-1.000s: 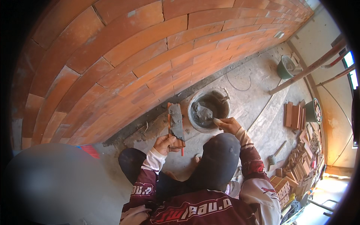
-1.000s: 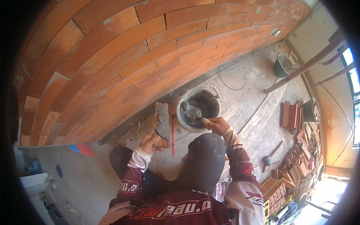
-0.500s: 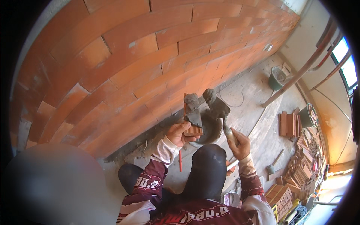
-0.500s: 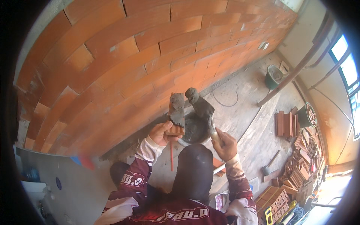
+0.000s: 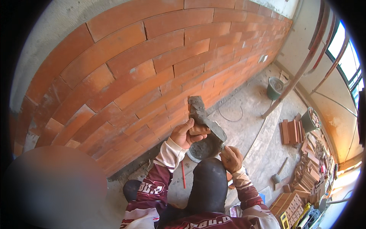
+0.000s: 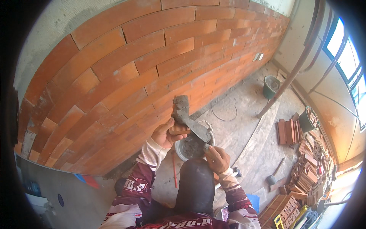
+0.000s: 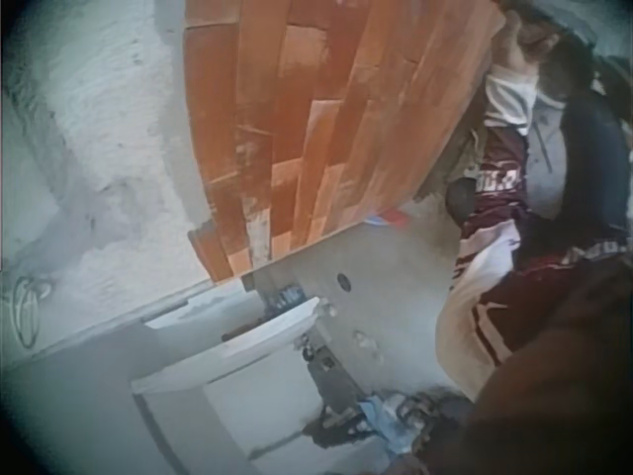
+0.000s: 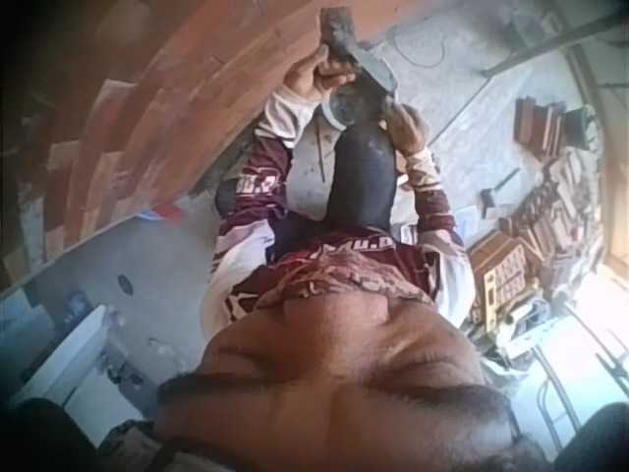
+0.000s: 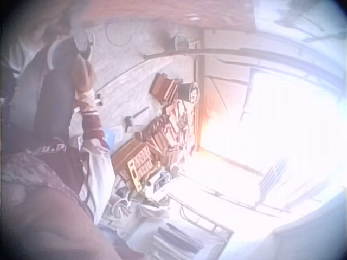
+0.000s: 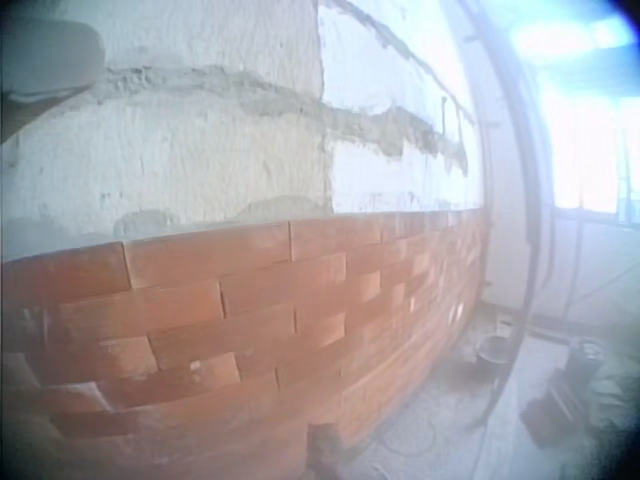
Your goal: The person applies mortar to a wall and places terracotta tiles in a staggered pattern. They use a trowel to spread the mortar and a white PVC pipe to tap the tiles into position, ensuring they are level and securely attached.
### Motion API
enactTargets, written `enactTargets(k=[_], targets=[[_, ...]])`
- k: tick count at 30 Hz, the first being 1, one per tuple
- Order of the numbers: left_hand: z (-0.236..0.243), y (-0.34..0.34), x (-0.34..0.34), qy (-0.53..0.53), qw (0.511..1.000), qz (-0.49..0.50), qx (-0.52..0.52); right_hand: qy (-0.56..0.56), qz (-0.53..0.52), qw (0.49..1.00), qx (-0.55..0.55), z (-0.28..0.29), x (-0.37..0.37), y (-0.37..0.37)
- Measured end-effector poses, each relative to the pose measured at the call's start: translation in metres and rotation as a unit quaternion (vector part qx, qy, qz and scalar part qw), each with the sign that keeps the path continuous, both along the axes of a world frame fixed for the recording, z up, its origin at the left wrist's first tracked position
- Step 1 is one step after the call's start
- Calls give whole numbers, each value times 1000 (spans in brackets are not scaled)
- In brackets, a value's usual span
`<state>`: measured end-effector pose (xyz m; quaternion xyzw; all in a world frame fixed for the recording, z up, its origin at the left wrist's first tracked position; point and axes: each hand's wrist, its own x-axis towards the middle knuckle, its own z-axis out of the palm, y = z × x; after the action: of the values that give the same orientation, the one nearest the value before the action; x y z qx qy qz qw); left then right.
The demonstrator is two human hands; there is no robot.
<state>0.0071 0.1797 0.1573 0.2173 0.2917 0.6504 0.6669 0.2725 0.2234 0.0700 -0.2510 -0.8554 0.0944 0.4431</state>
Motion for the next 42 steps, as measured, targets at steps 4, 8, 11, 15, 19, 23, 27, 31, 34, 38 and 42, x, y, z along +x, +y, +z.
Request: enactTargets(k=[4, 8, 11, 15, 19, 23, 27, 31, 34, 38, 42], targets=[[-5, -4, -5, 4, 1000, 1, -21, -10, 27, 999, 26, 1, 20, 0], [-8, -8, -9, 29, 999, 5, -33, -30, 30, 999, 18, 3, 39, -2], [-16, -11, -11, 12, 999, 2, -38, -32, 33, 999, 21, 9, 42, -6], [-20, -21, -9, -14, 998, -8, -62, -32, 47, 998, 20, 13, 37, -8], [-17, -30, -7, -22, 998, -1, -53, -40, 60, 997, 34, 16, 38, -6], [-22, -36, -11, -6, 999, 0, -40, -56, 62, 995, 56, 19, 49, -3], [-37, -42, -20, 23, 997, -18, -66, -68, 73, 994, 40, 24, 57, -5], [-34, -52, -16, 36, 996, -46, -64, -84, 83, 993, -20, 32, 58, -9], [-38, -62, -19, 21, 994, -86, -63, -82, 101, 988, -78, 38, 56, -11], [-62, -69, -31, 11, 988, -154, -4, -67, 138, 959, -237, 54, 52, -10], [-66, -76, -31, -5, 978, -195, 67, -44, 204, 850, -484, 72, 54, -2]])
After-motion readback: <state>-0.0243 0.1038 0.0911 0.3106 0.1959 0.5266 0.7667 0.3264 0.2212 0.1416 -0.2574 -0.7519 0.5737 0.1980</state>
